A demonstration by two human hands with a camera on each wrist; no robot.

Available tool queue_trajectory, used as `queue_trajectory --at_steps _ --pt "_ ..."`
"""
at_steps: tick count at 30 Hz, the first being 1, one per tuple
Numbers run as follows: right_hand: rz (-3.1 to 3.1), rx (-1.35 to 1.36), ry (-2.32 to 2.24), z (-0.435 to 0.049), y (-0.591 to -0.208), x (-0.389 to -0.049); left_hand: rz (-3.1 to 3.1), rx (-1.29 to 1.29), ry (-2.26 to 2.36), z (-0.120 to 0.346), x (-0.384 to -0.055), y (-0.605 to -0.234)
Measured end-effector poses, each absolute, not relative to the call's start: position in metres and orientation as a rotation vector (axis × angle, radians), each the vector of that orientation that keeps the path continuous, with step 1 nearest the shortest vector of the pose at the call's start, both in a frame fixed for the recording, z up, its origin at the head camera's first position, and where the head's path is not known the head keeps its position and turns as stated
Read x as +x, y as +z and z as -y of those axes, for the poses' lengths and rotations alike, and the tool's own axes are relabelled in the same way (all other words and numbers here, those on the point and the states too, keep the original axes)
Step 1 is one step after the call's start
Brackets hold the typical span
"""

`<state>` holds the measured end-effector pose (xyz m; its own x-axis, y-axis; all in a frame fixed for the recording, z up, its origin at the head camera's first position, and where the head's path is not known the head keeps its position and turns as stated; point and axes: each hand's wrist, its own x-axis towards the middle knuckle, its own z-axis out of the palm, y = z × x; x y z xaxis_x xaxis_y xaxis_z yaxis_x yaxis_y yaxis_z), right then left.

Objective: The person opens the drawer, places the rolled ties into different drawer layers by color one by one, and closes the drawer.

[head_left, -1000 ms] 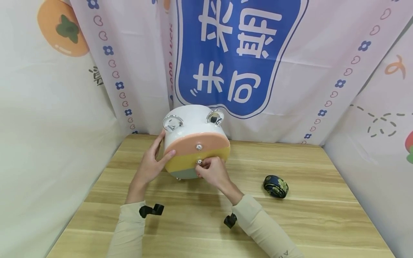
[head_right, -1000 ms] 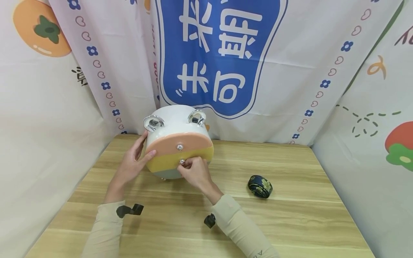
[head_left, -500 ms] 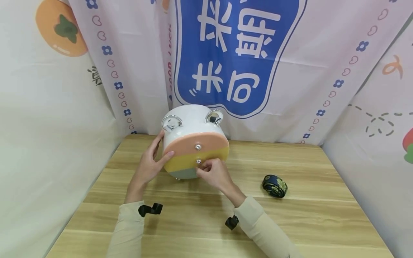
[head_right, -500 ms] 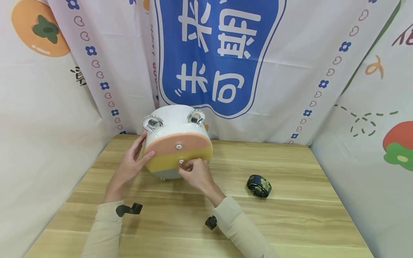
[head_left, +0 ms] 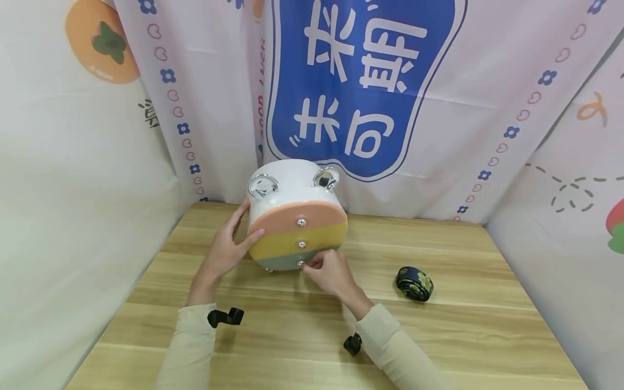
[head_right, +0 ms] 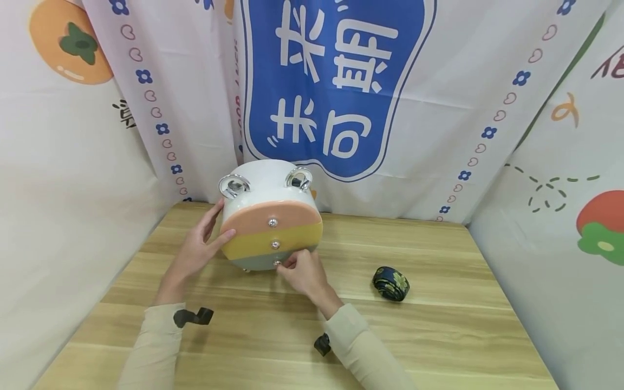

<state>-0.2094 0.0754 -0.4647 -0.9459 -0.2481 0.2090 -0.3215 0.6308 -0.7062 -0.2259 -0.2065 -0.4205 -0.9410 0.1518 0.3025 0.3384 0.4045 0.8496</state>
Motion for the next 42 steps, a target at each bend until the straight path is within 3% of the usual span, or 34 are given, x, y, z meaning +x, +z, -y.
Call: queue_trajectory --at_steps 42 --pt "2.756 0.312 1.188 -0.051 -0.483 -0.216 2.508 -0.404 -1.541 0.205 -0.222 -0.418"
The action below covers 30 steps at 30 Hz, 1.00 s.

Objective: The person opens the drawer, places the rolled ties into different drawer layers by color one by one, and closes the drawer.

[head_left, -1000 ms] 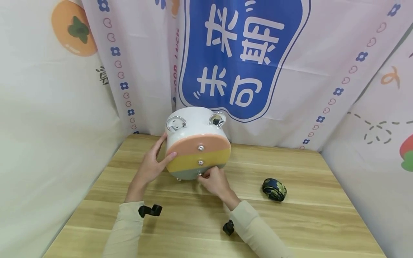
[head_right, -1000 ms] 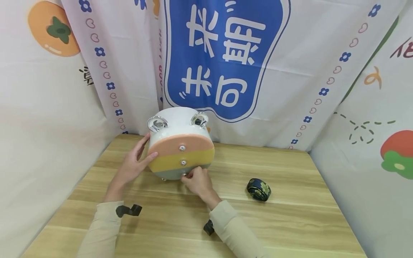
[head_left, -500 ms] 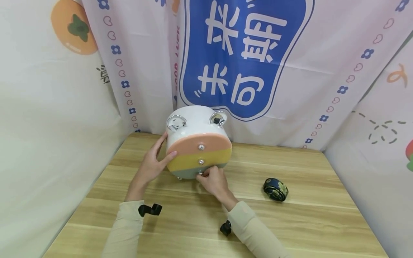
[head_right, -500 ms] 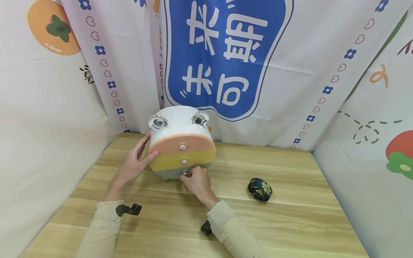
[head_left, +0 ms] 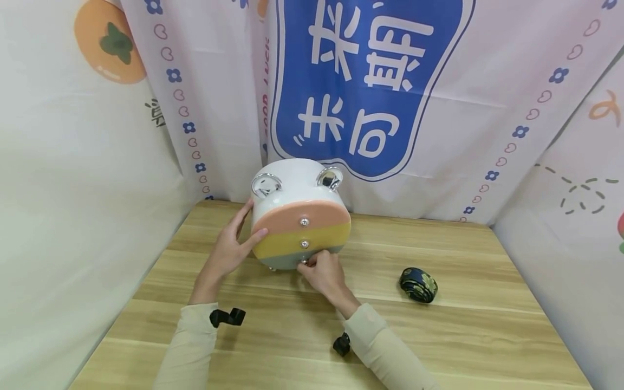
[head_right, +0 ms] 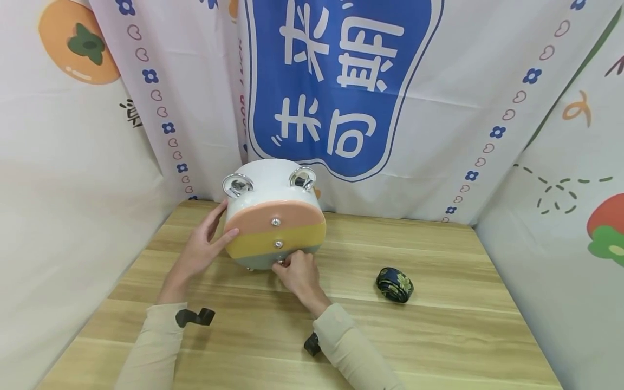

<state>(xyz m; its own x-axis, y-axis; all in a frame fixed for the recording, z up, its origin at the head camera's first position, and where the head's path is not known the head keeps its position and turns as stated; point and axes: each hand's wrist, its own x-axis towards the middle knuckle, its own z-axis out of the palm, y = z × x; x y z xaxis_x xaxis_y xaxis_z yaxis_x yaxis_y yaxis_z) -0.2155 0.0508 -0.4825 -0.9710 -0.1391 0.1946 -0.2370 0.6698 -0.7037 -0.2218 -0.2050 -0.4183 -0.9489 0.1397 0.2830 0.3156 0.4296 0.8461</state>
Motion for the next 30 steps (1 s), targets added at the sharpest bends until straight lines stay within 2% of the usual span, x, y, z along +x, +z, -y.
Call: queue_trajectory --at_steps 30 --pt "2.788 0.331 1.09 -0.058 -0.48 -0.202 2.528 -0.363 -1.578 0.203 -0.224 -0.419"
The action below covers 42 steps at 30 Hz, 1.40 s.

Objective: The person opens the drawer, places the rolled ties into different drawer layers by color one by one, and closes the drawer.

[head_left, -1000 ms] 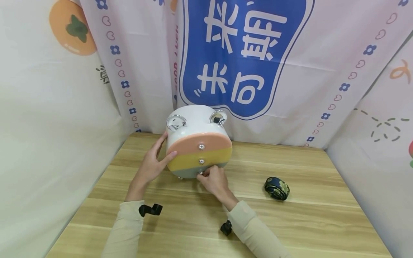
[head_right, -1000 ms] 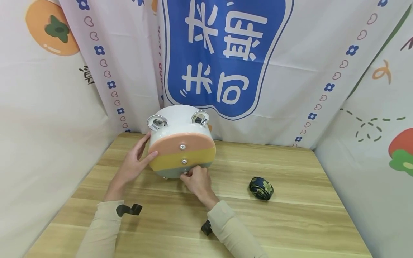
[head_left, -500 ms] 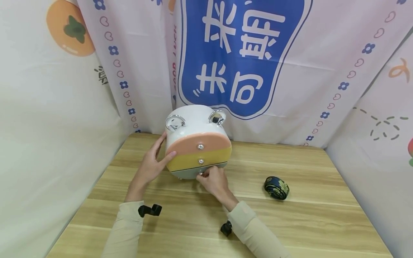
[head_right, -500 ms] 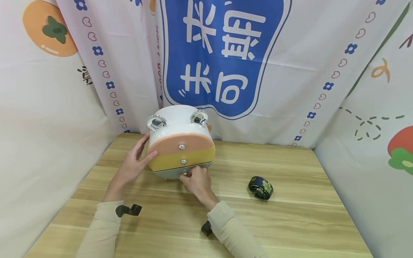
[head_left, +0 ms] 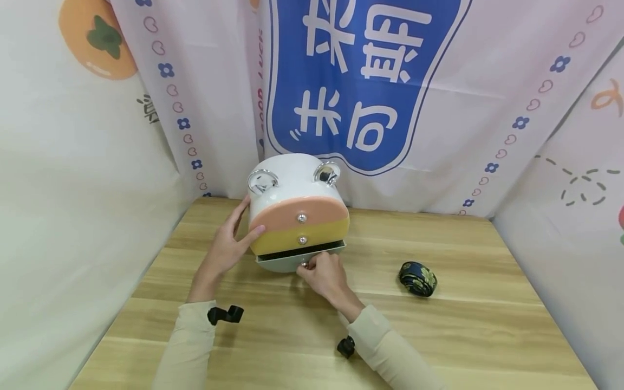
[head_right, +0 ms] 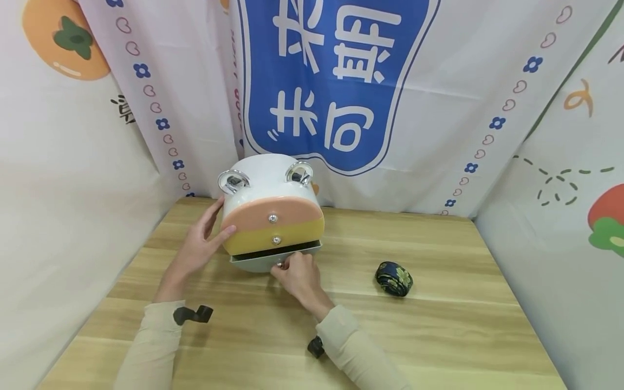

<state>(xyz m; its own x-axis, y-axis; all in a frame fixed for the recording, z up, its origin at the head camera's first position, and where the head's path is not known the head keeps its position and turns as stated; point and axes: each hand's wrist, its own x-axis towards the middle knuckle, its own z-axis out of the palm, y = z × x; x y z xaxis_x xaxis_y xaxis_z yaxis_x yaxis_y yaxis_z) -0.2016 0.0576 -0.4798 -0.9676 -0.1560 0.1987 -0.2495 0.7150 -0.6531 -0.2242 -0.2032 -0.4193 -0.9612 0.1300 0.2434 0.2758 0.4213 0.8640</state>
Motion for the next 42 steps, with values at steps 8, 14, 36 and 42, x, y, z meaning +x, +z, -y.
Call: queue_trajectory --at_steps 8,14,36,42 --pt "2.784 0.387 1.073 -0.061 -0.475 -0.193 2.513 -0.382 -1.571 0.205 -0.225 -0.418" --pt "2.794 0.387 1.08 -0.064 -0.475 -0.186 2.507 -0.398 -1.559 0.204 -0.225 -0.419" --pt "2.817 0.442 1.076 -0.076 -0.474 -0.164 2.512 -0.423 -1.545 0.203 -0.224 -0.417" --pt "2.816 0.453 1.084 -0.078 -0.472 -0.157 2.516 -0.412 -1.54 0.203 -0.224 -0.416"
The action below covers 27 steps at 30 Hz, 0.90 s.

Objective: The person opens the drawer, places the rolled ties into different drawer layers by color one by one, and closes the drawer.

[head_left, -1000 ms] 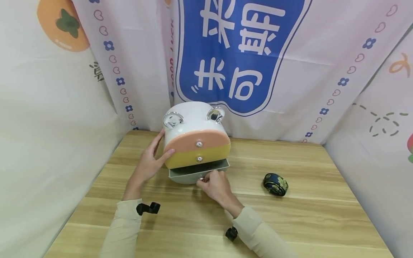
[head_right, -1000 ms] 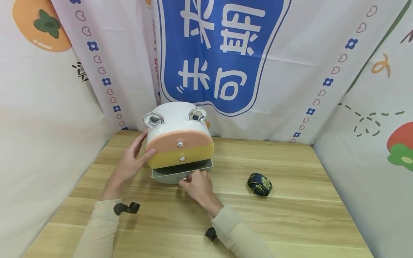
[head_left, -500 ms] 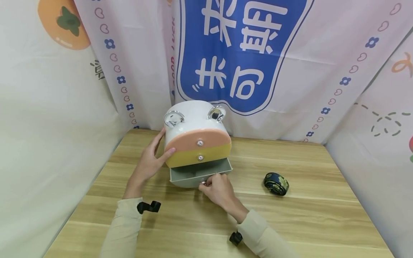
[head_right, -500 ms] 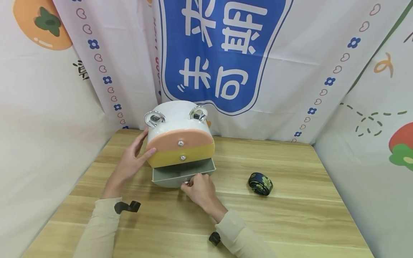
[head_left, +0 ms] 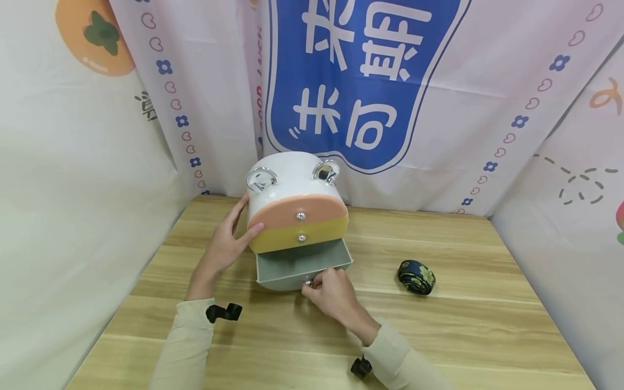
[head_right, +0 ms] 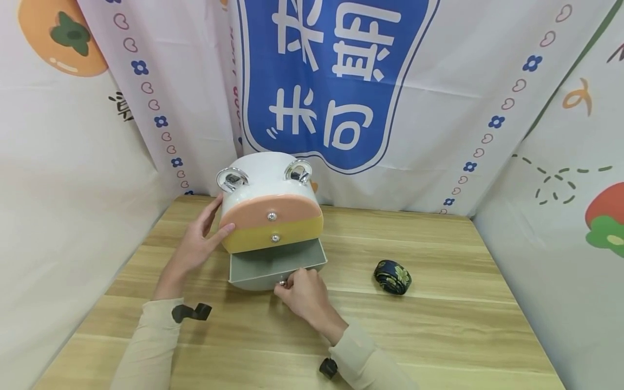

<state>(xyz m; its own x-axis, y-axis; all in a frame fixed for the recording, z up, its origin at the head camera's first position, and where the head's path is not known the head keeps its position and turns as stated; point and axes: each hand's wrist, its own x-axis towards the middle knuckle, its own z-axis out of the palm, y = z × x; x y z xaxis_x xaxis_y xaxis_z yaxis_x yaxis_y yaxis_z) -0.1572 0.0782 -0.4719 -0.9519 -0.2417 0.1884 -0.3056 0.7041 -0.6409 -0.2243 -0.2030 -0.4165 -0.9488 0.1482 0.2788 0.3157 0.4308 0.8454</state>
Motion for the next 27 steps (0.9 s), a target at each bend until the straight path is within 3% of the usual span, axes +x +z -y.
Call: queue_trajectory --at_steps 27 --pt "2.861 0.567 1.197 -0.088 -0.474 -0.144 2.496 -0.428 -1.551 0.202 -0.224 -0.417"
